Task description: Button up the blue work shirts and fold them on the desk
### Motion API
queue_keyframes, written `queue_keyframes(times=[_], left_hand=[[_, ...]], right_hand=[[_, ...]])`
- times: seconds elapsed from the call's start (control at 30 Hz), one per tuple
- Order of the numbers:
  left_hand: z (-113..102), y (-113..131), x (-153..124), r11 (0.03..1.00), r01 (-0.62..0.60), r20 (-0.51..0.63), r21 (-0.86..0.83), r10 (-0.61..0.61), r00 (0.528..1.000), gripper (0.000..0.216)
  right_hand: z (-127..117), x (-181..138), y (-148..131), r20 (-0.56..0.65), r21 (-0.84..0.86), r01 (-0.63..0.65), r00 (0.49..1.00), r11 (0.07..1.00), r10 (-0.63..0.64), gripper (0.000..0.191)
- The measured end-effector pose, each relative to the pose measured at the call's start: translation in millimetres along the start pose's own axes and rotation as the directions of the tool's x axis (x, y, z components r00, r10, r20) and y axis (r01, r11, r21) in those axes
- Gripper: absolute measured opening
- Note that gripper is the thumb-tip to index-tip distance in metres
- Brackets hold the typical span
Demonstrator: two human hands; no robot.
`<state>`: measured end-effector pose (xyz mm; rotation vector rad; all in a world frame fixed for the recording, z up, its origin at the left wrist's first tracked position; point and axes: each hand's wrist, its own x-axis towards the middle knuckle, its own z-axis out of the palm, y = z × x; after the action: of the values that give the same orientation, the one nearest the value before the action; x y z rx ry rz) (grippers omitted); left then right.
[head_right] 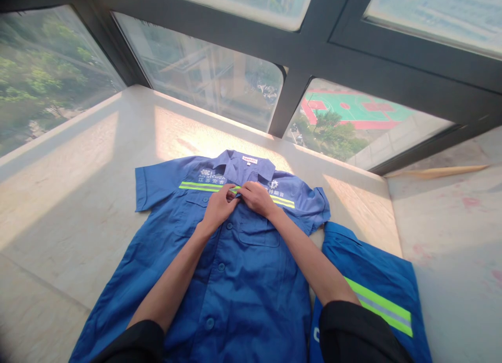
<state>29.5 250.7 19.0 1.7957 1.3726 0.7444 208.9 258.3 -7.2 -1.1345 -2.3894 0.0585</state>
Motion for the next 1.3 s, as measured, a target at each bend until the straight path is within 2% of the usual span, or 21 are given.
queue_keyframes(times=[0.13, 0.27, 0.53, 0.67, 1.0, 1.1, 1.3], left_hand=[[-4, -3, 3, 0.991, 0.051, 0.003, -0.127, -0.051, 0.999, 0.029], [-4, -8, 6, 0.992, 0.027, -0.006, -0.127, -0.028, 1.000, 0.024], [-1, -15, 13, 0.945, 0.105, -0.016, -0.309, -0.116, 0.993, 0.015], [-1, -14, 13, 0.961, 0.052, -0.021, -0.272, -0.060, 0.998, 0.010], [-4, -2, 3, 0.998, -0.049, -0.025, -0.050, 0.048, 0.999, 0.019], [-3, -1, 2, 0.997, -0.029, -0.006, -0.074, 0.028, 1.000, 0.022], [-2, -7, 7, 0.987, 0.025, -0.041, -0.161, -0.032, 0.999, 0.014]], right_hand=[[1, -2, 3, -0.056, 0.052, 0.004, 0.998, 0.999, -0.001, 0.032], [2, -4, 6, -0.113, 0.063, 0.035, 0.993, 0.997, -0.028, 0.028], [3, -8, 8, -0.138, 0.047, 0.017, 0.990, 0.999, -0.010, 0.024], [3, -7, 7, -0.132, 0.004, 0.036, 0.991, 0.999, -0.035, 0.028], [2, -3, 4, -0.117, -0.055, 0.077, 0.990, 0.995, -0.083, 0.030], [2, -2, 5, -0.088, -0.053, 0.067, 0.994, 0.996, -0.071, 0.030], [4, -4, 7, -0.074, -0.039, 0.062, 0.995, 0.997, -0.064, 0.029]])
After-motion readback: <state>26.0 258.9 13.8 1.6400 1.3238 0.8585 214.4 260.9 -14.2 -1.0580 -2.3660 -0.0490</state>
